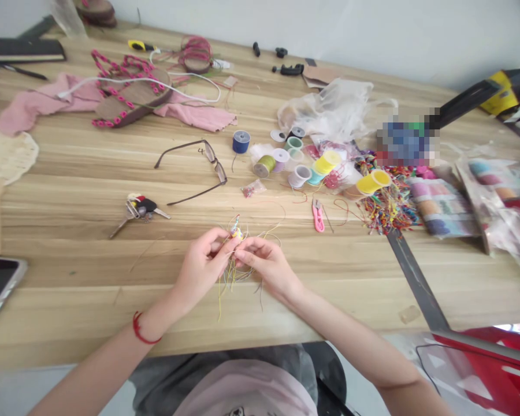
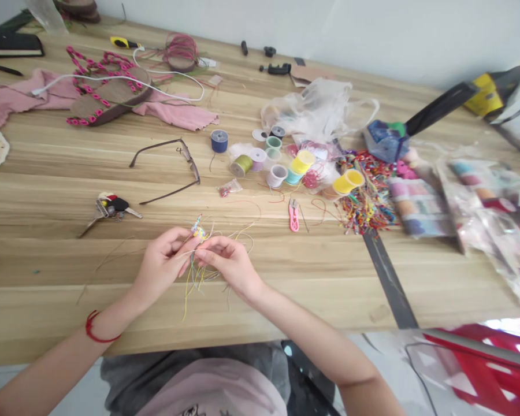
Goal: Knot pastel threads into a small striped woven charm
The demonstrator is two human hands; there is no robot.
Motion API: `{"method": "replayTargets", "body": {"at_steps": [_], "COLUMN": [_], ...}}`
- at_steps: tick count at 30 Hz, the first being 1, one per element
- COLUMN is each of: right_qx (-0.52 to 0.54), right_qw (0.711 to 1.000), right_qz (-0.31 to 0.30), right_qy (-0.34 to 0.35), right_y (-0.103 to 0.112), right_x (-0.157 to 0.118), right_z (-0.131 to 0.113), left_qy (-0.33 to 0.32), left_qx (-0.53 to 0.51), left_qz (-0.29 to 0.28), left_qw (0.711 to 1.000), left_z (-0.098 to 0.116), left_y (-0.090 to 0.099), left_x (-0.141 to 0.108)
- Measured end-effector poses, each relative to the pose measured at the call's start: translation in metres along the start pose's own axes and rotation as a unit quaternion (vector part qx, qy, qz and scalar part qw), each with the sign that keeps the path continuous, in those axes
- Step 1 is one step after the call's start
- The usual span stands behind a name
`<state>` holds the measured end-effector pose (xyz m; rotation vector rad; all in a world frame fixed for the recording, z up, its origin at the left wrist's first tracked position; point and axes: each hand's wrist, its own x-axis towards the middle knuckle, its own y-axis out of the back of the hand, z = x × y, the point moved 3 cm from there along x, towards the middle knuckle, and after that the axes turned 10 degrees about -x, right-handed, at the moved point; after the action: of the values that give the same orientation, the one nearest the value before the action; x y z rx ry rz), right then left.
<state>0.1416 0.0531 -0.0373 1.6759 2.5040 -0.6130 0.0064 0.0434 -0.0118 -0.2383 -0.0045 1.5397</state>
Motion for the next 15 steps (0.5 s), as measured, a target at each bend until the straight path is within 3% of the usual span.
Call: {"method": "replayTargets", "body": {"at_steps": [15], "right_qx": [-0.011], "right_qw": [1.0], "right_qz": [-0.009], "right_qy": [0.009], "right_y": [-0.0029], "right_x": [-0.0009], "right_z": [-0.0026], "left_qy": [-0.043], "left_qx": [0.024], "left_qz": [-0.004], "left_qw": [0.999], "left_z": [0.0], "left_y": [-0.0003], "left_x": [-0.0038]}}
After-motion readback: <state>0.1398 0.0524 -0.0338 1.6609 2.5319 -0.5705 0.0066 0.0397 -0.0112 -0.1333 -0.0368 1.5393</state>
